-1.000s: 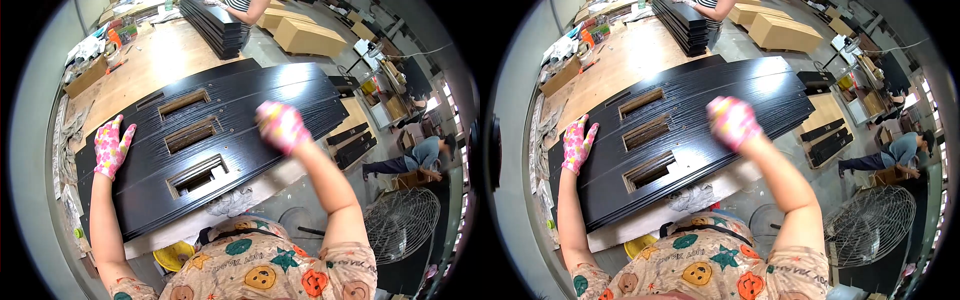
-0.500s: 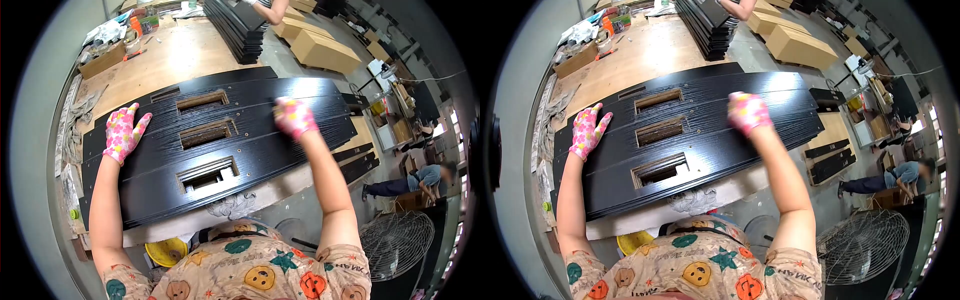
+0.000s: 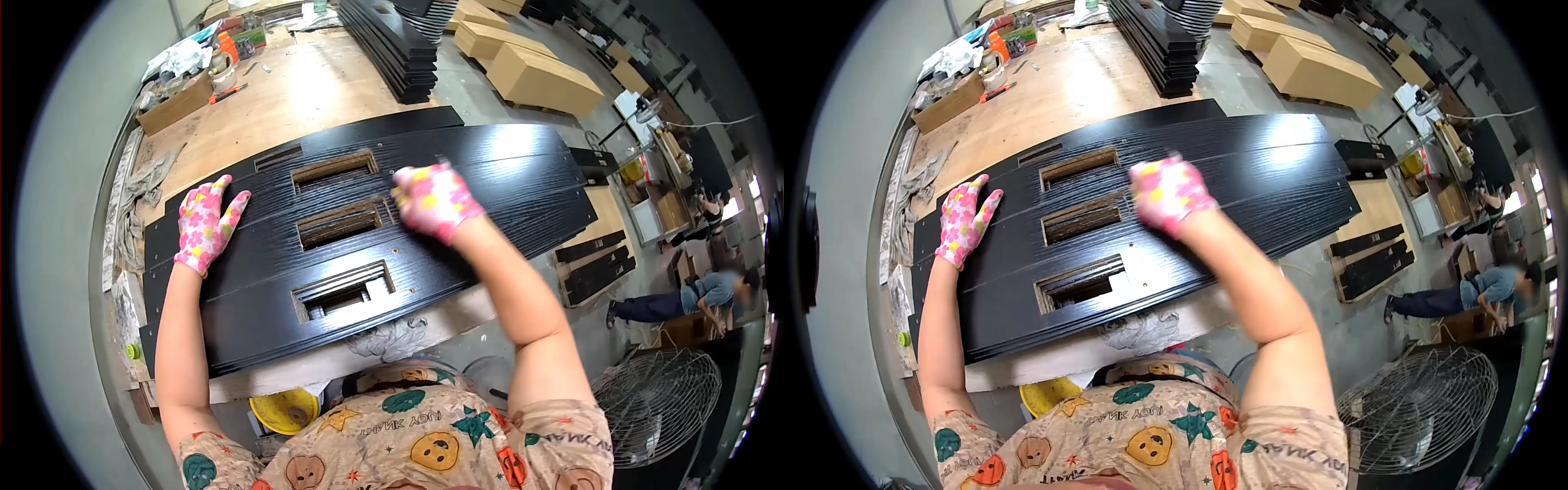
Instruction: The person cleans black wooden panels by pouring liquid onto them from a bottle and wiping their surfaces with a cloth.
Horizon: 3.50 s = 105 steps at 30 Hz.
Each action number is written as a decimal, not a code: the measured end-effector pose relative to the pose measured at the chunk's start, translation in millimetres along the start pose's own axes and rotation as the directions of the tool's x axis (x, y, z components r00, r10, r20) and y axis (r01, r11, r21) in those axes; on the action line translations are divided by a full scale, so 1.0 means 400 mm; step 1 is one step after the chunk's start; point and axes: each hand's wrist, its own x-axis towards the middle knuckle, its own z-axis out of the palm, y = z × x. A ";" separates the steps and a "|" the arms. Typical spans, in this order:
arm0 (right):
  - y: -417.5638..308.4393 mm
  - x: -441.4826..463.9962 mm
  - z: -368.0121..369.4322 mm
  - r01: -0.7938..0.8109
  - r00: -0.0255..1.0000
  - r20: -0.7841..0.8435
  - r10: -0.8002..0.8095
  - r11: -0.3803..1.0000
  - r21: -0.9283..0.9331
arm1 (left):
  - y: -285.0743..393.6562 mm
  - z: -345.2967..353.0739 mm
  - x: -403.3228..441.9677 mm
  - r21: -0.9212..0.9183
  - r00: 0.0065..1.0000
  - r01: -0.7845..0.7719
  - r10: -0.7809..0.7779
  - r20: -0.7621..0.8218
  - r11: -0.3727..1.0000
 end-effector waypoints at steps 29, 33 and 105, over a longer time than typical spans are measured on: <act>-0.081 0.083 0.004 -0.251 0.963 0.104 0.249 0.968 -0.002 | -0.004 -0.006 0.003 -0.022 0.993 0.103 -0.101 0.066 0.994; 0.052 0.051 0.016 -0.391 0.920 -0.001 0.393 0.916 -0.091 | -0.005 -0.002 0.006 -0.001 0.989 0.110 -0.109 0.097 0.994; -0.759 0.162 0.129 0.095 0.986 0.132 -0.099 0.995 0.041 | -0.210 -0.109 -0.542 -0.273 0.901 -0.031 -0.091 -0.424 0.962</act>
